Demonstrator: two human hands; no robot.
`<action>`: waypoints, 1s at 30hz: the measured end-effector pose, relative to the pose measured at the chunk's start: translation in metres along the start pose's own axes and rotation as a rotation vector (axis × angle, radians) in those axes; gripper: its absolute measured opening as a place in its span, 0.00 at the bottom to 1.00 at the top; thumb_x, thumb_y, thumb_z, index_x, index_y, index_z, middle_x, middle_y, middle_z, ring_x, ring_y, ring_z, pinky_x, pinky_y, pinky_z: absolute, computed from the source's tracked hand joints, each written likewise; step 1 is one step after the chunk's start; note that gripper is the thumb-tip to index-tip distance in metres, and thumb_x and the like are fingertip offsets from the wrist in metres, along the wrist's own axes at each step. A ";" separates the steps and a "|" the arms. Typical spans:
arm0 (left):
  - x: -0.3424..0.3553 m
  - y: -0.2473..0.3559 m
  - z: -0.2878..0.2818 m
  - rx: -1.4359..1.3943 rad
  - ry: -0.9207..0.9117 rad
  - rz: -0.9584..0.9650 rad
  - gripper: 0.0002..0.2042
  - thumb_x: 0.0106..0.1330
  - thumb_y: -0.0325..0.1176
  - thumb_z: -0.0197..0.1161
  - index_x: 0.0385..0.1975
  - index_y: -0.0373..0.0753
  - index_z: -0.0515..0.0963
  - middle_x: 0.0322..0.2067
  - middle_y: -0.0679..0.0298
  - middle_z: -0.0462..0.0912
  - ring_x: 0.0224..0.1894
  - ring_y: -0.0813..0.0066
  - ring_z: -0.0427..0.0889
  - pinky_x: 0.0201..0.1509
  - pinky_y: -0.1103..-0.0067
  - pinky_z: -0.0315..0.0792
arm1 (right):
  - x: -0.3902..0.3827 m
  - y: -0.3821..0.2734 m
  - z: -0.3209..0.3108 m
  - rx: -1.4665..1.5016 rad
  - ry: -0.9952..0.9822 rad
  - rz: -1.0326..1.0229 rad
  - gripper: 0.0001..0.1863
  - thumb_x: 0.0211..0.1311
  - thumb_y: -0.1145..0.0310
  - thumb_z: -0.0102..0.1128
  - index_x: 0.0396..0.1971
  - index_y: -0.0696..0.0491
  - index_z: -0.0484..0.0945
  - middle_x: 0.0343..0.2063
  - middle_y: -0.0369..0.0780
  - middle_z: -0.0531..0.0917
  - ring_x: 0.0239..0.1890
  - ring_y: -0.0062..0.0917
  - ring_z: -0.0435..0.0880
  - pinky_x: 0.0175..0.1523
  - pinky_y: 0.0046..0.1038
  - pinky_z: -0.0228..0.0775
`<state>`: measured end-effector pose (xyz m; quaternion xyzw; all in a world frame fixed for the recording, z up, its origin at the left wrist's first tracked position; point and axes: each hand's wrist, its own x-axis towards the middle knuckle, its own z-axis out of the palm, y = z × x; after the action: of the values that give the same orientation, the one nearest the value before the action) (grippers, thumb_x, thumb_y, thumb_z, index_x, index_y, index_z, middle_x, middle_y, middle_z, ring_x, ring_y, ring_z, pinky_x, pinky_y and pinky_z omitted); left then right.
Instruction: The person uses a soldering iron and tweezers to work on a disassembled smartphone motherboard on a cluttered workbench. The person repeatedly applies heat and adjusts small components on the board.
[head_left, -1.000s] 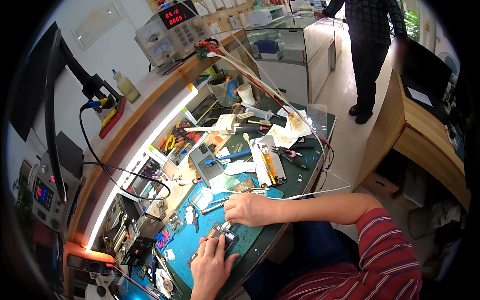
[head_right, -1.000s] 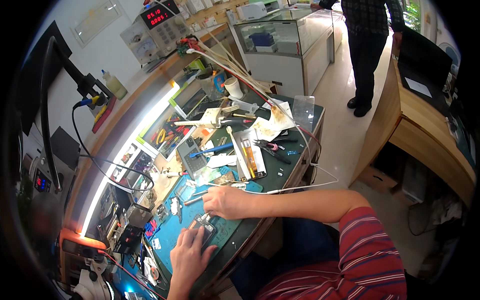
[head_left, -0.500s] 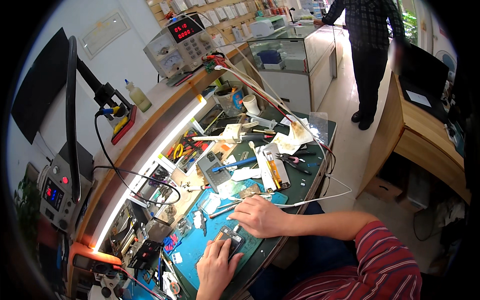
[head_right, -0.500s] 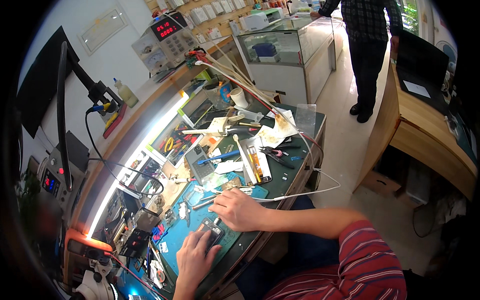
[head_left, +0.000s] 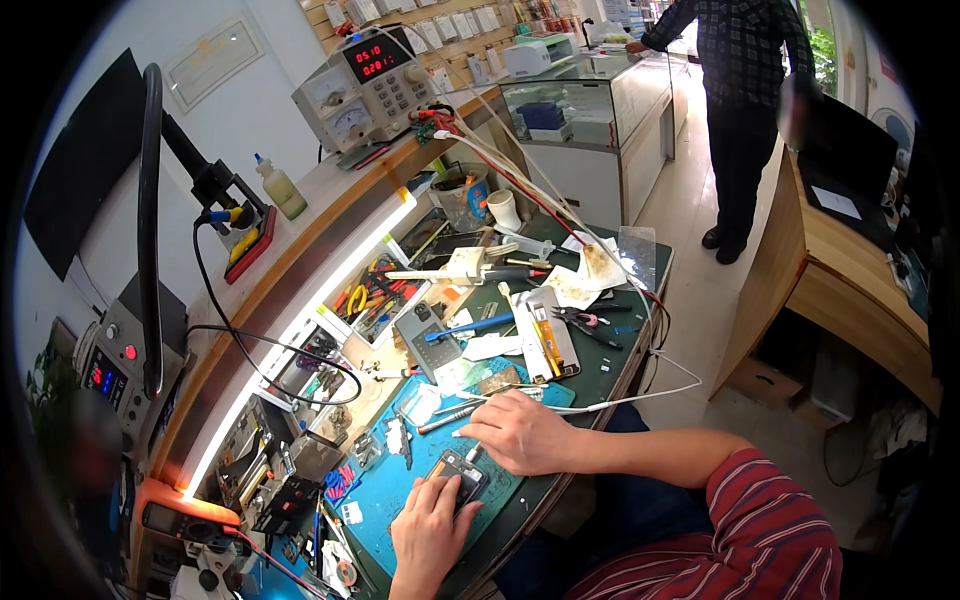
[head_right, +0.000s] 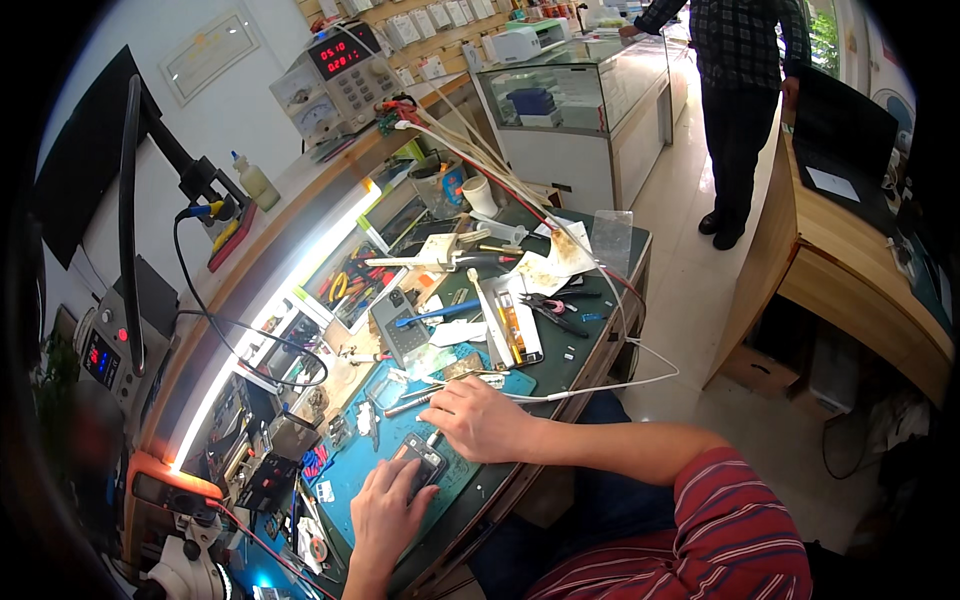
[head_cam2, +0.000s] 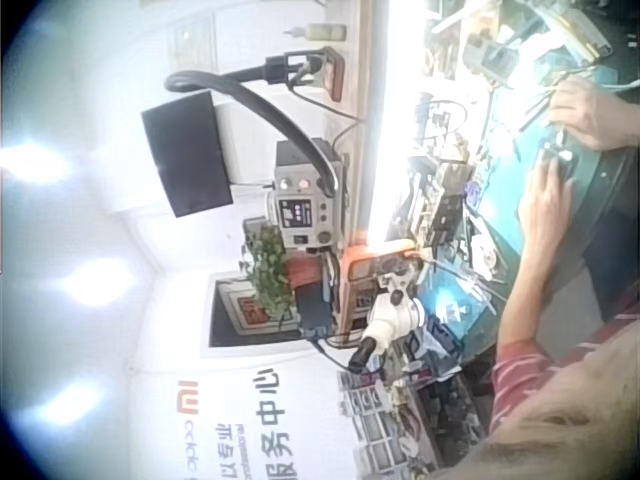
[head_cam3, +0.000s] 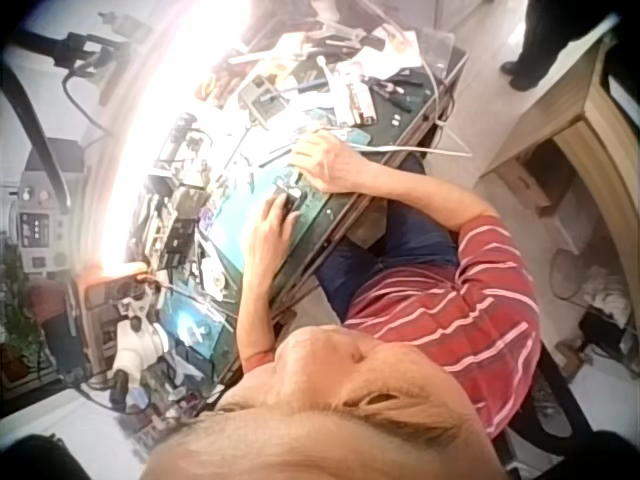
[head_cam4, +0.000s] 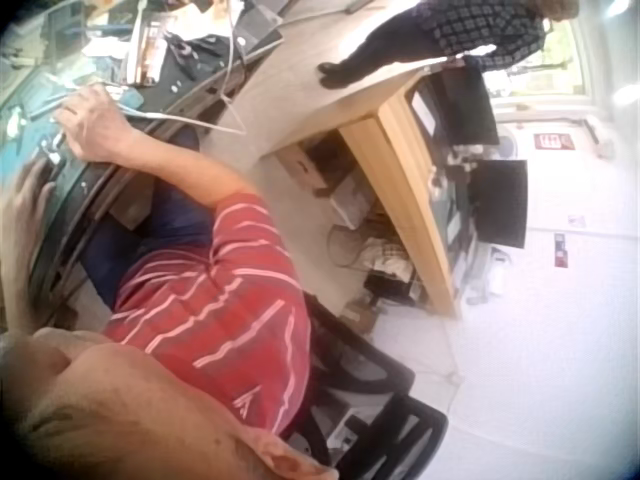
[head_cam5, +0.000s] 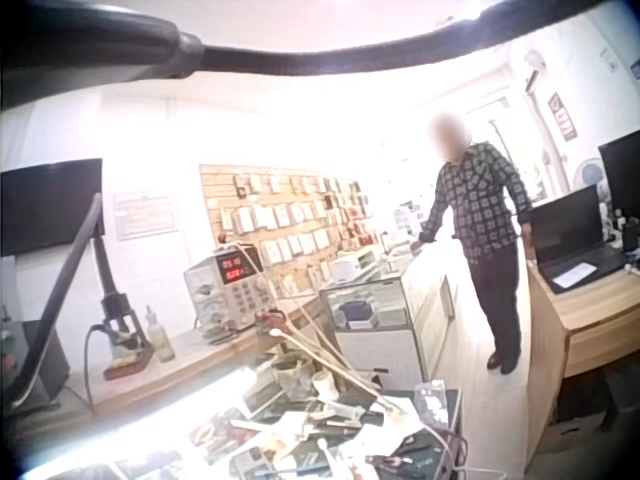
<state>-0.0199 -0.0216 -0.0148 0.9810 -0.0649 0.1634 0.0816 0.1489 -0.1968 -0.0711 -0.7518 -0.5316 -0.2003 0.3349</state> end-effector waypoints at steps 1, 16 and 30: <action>0.000 0.000 0.000 -0.003 -0.001 0.001 0.20 0.61 0.40 0.78 0.49 0.37 0.85 0.47 0.63 0.86 0.47 0.58 0.86 0.46 0.68 0.81 | 0.000 0.000 -0.001 0.002 0.000 0.001 0.19 0.62 0.69 0.69 0.54 0.51 0.85 0.45 0.36 0.85 0.51 0.32 0.83 0.58 0.35 0.71; 0.000 0.000 -0.003 -0.008 -0.031 -0.021 0.20 0.63 0.44 0.76 0.49 0.38 0.85 0.46 0.64 0.86 0.48 0.58 0.88 0.50 0.69 0.84 | -0.001 0.001 0.002 -0.003 -0.005 0.007 0.15 0.62 0.71 0.68 0.50 0.50 0.86 0.47 0.37 0.84 0.51 0.33 0.83 0.58 0.37 0.72; -0.005 -0.006 0.001 -0.022 0.008 -0.001 0.19 0.63 0.44 0.76 0.49 0.39 0.86 0.44 0.63 0.87 0.44 0.60 0.87 0.46 0.70 0.82 | 0.004 0.018 0.002 0.013 -0.131 -0.026 0.05 0.63 0.68 0.70 0.37 0.51 0.83 0.44 0.34 0.83 0.49 0.31 0.82 0.54 0.35 0.73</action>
<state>-0.0231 -0.0154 -0.0183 0.9795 -0.0659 0.1665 0.0925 0.1673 -0.1970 -0.0752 -0.7542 -0.5634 -0.1514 0.3015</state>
